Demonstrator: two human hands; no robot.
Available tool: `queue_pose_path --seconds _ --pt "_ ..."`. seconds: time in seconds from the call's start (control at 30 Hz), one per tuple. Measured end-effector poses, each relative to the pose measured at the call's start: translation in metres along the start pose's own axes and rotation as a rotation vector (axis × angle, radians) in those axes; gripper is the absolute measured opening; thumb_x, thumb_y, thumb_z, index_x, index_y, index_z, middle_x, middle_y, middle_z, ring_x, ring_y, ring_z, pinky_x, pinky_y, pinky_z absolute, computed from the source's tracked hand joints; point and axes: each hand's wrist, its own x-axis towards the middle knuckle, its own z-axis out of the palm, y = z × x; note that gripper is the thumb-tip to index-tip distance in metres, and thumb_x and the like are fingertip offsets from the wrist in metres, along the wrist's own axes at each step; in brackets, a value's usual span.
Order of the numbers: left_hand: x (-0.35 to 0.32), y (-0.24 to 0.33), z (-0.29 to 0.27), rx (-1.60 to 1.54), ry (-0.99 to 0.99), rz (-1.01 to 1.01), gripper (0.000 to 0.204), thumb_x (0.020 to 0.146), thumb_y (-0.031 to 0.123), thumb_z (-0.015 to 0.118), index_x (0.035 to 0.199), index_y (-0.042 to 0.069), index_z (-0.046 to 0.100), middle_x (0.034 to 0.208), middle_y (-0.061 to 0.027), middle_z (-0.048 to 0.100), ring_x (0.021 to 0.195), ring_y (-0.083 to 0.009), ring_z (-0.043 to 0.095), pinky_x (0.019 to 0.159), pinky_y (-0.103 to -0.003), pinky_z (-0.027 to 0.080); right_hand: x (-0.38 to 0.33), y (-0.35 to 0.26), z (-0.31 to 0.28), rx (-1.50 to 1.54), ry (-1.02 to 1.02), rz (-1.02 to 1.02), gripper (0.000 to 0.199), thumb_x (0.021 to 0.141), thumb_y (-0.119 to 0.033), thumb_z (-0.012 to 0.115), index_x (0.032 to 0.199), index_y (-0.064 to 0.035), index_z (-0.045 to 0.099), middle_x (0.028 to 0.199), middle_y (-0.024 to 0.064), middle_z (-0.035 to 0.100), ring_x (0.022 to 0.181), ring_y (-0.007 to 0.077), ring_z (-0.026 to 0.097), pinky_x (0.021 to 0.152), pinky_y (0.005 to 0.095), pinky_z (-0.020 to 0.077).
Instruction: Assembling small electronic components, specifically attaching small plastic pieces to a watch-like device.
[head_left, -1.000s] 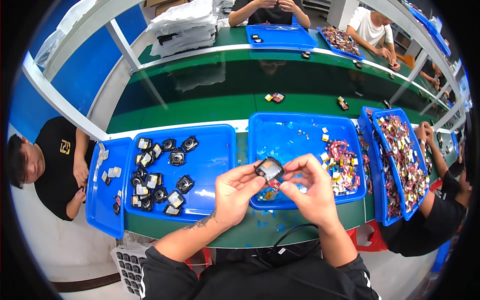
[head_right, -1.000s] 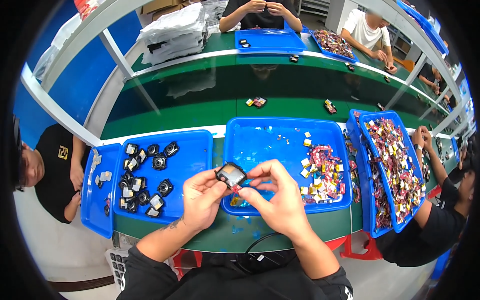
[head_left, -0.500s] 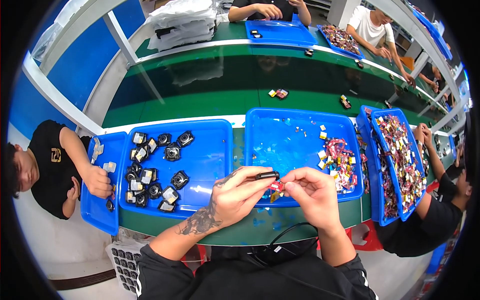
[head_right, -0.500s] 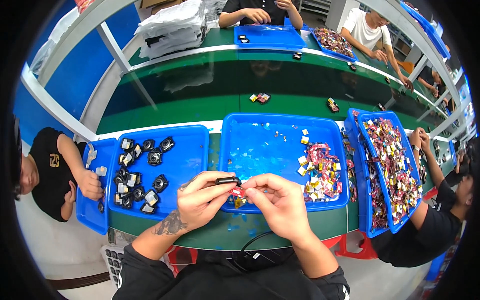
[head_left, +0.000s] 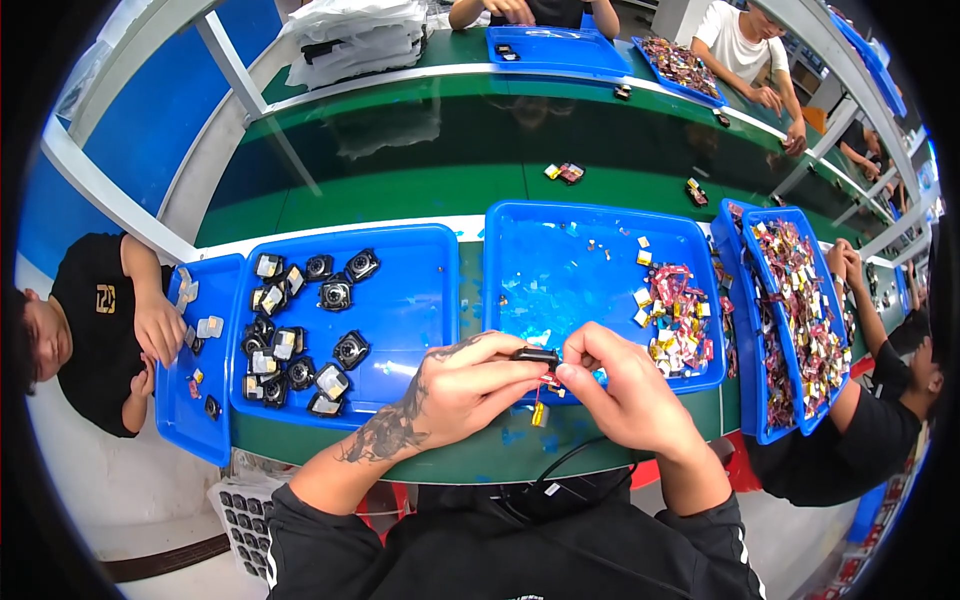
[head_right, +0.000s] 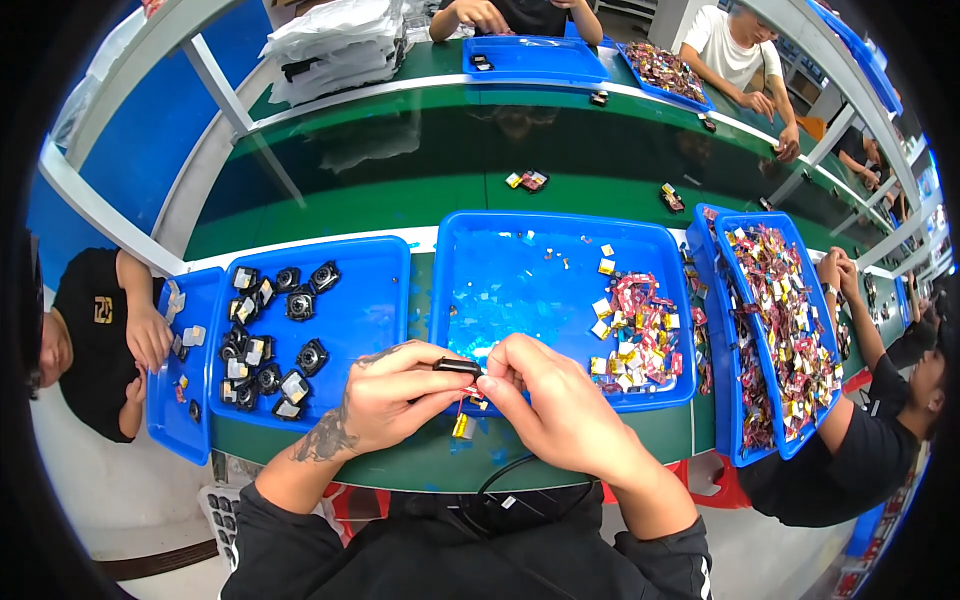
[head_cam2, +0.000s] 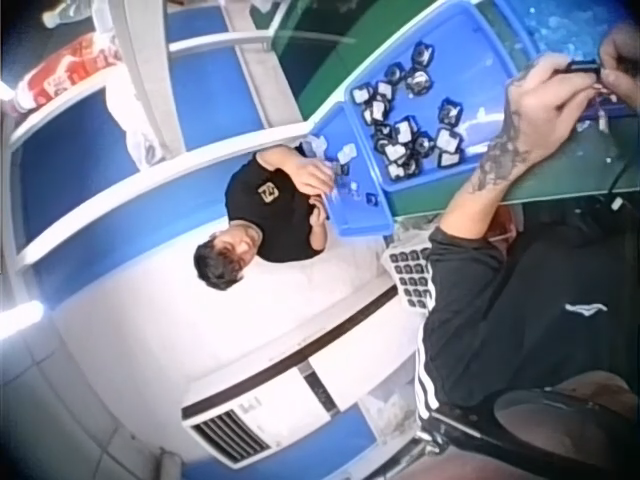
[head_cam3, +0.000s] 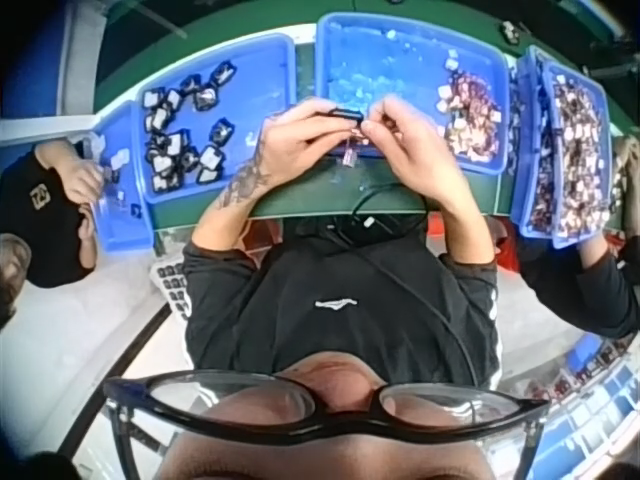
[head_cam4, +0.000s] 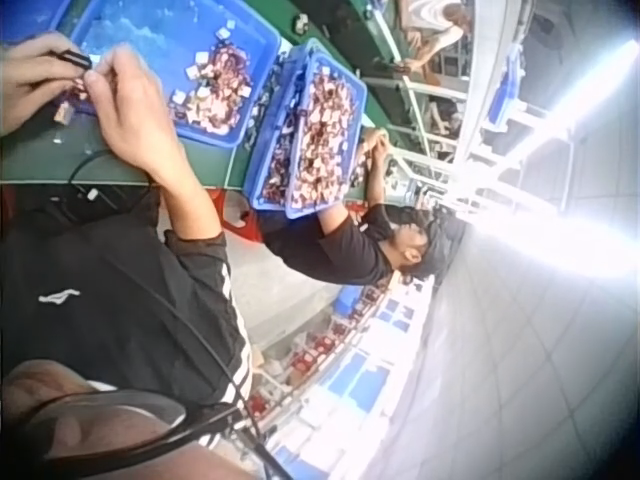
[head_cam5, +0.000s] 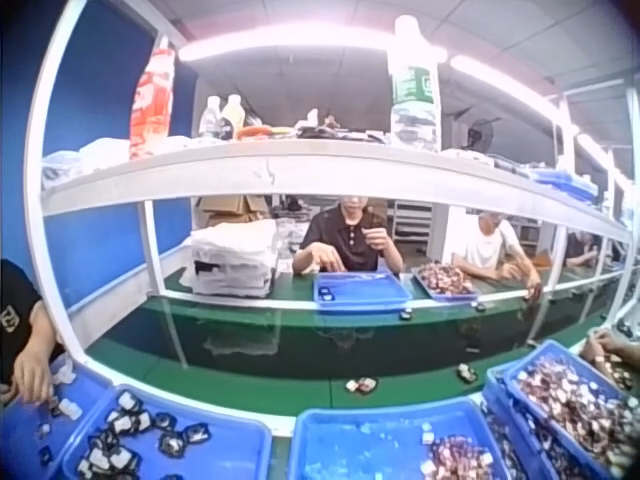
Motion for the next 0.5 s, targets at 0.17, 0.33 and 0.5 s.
queue_pose_path --seconds 0.17,0.33,0.5 --pt "0.001 0.003 0.0 -0.214 -0.081 -0.225 0.017 0.078 -0.003 0.072 0.094 0.0 0.072 0.095 -0.0126 0.069 0.083 -0.0196 0.069 0.069 -0.028 0.056 -0.002 -0.001 -0.005 -0.13 -0.019 -0.052 0.01 0.089 -0.004 0.062 0.092 -0.0001 0.053 0.081 0.0134 0.057 0.069 0.0279 0.059 0.062 0.0352 0.0476" --pt "-0.002 0.0 -0.002 -0.416 -0.138 -0.334 0.019 0.08 -0.002 0.071 0.099 0.001 0.072 0.096 -0.011 0.067 0.083 -0.0153 0.067 0.069 -0.026 0.054 -0.012 0.014 0.0 0.253 0.046 0.0 0.01 0.086 0.001 0.065 0.094 0.0015 0.058 0.086 0.0098 0.061 0.076 0.0187 0.063 0.068 0.0301 0.0516" --pt "-0.001 0.004 -0.001 -0.503 -0.212 -0.36 0.019 0.084 0.001 0.07 0.103 0.002 0.072 0.097 -0.0093 0.064 0.083 -0.0111 0.064 0.067 -0.023 0.053 -0.015 0.012 0.0 0.225 0.028 -0.079 0.009 0.085 0.002 0.065 0.091 0.0002 0.059 0.088 0.0084 0.061 0.078 0.0157 0.064 0.069 0.0293 0.0516"
